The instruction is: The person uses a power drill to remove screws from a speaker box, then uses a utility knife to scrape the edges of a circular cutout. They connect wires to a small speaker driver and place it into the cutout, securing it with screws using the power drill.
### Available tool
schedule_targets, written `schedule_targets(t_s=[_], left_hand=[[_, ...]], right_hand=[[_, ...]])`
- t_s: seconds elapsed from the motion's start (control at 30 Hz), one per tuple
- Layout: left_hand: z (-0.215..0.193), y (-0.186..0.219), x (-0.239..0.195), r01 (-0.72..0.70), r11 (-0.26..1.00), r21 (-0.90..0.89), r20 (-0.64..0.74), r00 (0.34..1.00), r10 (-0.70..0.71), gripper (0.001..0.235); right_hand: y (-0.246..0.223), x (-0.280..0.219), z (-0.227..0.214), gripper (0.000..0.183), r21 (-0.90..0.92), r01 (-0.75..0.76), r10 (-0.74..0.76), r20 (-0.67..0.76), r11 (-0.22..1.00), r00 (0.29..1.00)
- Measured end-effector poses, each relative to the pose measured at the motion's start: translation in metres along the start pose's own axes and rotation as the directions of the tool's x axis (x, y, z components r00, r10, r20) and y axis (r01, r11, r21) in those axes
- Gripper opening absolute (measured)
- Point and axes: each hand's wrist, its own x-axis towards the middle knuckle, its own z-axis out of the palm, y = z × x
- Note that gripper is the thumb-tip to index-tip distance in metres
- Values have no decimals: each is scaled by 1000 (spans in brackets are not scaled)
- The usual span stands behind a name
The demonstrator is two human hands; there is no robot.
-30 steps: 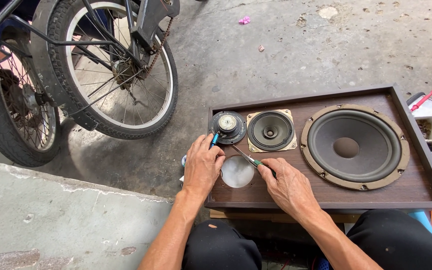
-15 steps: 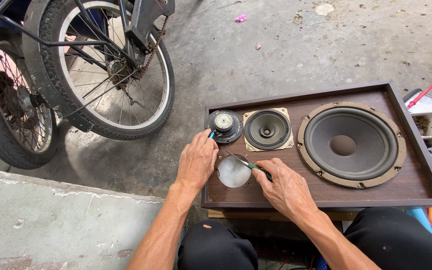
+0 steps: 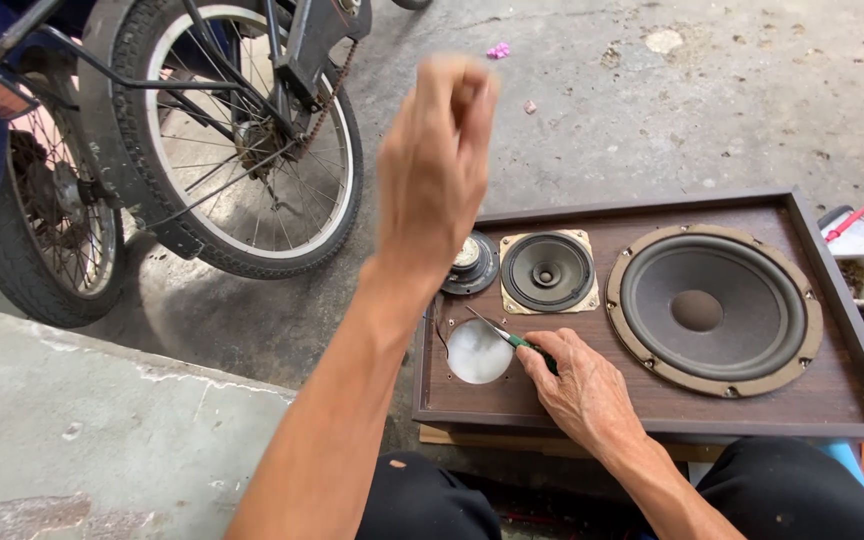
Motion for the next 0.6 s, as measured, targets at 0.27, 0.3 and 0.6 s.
schedule_targets(t_s=[0.27, 0.3, 0.6], left_hand=[[58, -103, 49, 290, 927, 238, 134, 935, -327, 83], [48, -97, 31, 294, 925, 241, 133, 934, -332, 83], [-25, -45, -181, 805, 593, 3, 109, 589, -801, 53]], right_hand=[[-2, -7, -4, 46, 7, 4, -4, 33, 1000, 999], [0, -6, -2, 46, 5, 6, -6, 38, 1000, 999], [17, -2, 22, 43, -246, 360, -408, -186, 900, 894]])
